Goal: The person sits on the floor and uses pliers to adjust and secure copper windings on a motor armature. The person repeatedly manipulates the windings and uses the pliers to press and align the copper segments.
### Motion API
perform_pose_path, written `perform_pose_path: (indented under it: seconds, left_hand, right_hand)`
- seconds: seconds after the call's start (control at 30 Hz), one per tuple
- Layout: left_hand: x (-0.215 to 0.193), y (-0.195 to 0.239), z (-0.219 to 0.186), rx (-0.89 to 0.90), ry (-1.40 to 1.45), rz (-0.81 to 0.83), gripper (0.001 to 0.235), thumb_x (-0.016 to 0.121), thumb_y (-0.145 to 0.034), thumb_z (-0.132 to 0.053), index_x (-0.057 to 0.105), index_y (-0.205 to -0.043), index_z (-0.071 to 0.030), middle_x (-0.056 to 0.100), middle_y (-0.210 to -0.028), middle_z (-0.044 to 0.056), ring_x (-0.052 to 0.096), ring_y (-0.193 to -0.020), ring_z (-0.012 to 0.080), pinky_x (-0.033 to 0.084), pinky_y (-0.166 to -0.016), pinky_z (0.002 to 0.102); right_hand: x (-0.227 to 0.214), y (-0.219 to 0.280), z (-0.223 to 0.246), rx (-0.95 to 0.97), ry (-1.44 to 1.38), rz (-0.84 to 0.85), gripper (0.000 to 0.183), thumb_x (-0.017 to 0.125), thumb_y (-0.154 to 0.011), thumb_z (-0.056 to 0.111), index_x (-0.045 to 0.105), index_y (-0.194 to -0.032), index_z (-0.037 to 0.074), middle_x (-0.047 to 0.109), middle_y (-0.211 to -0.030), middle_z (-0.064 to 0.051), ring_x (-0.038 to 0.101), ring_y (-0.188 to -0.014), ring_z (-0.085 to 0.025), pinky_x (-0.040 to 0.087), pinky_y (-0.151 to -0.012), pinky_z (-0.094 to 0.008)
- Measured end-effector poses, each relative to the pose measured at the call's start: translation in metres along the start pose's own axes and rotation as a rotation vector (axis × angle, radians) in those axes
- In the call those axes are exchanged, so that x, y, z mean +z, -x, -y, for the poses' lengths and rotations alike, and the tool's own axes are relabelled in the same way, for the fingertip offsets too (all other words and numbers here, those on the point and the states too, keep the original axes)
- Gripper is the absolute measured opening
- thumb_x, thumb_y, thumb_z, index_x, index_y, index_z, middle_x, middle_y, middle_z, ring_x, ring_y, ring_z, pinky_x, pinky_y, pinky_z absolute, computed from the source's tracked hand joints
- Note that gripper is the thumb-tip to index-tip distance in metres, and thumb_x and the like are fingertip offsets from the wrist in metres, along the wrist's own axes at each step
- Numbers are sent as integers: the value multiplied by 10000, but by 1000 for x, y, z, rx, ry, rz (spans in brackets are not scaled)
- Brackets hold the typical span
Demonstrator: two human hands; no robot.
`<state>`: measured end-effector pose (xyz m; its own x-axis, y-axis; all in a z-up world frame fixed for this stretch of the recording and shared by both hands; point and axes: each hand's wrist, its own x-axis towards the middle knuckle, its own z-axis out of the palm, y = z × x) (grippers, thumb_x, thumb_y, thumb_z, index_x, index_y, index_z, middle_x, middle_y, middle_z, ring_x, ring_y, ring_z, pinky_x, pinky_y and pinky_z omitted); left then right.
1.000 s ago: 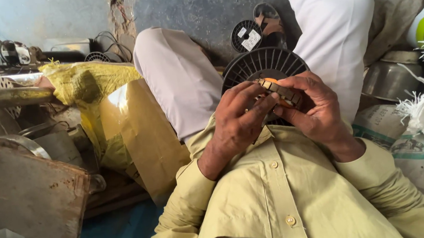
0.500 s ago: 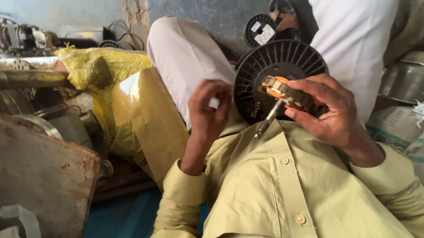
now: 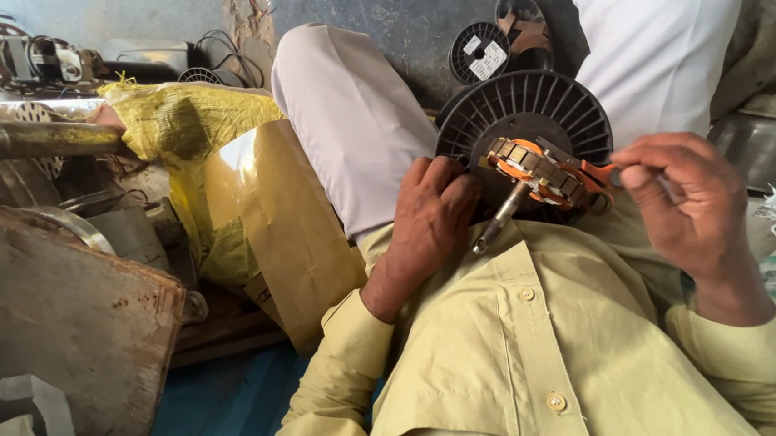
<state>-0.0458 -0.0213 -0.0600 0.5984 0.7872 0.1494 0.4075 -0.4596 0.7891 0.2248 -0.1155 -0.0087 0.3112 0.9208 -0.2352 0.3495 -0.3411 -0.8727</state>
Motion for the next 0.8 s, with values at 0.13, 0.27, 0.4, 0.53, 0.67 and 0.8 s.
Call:
perform_pose_path:
  seconds: [0.13, 0.27, 0.4, 0.53, 0.67, 0.8]
  left_hand:
    - [-1, 0, 0, 45, -24, 31, 283, 692, -862, -76, 707, -1144, -88, 606, -1029, 101, 555, -959, 305, 470, -861, 426]
    - [4, -2, -2, -29, 46, -45, 258, 690, -895, -74, 701, -1150, -109, 620, -1060, 89, 577, -991, 299, 473, -886, 411]
    - [15, -12, -4, -113, -8, -127, 245, 750, -884, -136, 719, -1126, -108, 610, -1007, 79, 586, -947, 281, 449, -845, 412]
    - [19, -21, 1, -137, -36, -145, 200, 765, -843, -160, 753, -1041, -136, 609, -962, 49, 596, -939, 264, 452, -829, 403]
    - [24, -22, 5, -213, -64, -111, 107, 755, -823, -151, 766, -926, -177, 604, -902, 48, 598, -909, 267, 447, -796, 407]
    - [26, -17, 12, -173, -82, -61, 153, 745, -803, -114, 717, -945, -166, 601, -931, 80, 596, -918, 299, 458, -786, 420]
  right_hand:
    - [0, 6, -16, -243, 511, 79, 305, 796, -889, 98, 725, -1186, 87, 689, -1178, -108, 681, -1016, -215, 567, -874, -338]
    - [10, 7, -16, -361, 625, 81, 381, 792, -830, 44, 722, -1204, 67, 686, -1167, -119, 669, -1076, -301, 551, -943, -420]
    - [14, 0, -2, -384, 648, 101, 334, 784, -876, 43, 715, -1203, 56, 699, -1178, -112, 675, -1087, -304, 536, -985, -425]
    - [15, -5, 15, -322, 562, 113, 372, 723, -864, 32, 698, -1233, 69, 707, -1161, -126, 702, -1033, -277, 577, -907, -395]
    - [22, -8, 26, -278, 180, 123, 348, 621, -978, 58, 639, -1325, 61, 707, -1199, -153, 721, -1024, -223, 603, -872, -335]
    - [33, -9, 27, -381, 207, 161, 457, 766, -944, 174, 630, -1360, 42, 723, -1162, -140, 743, -1024, -222, 596, -877, -322]
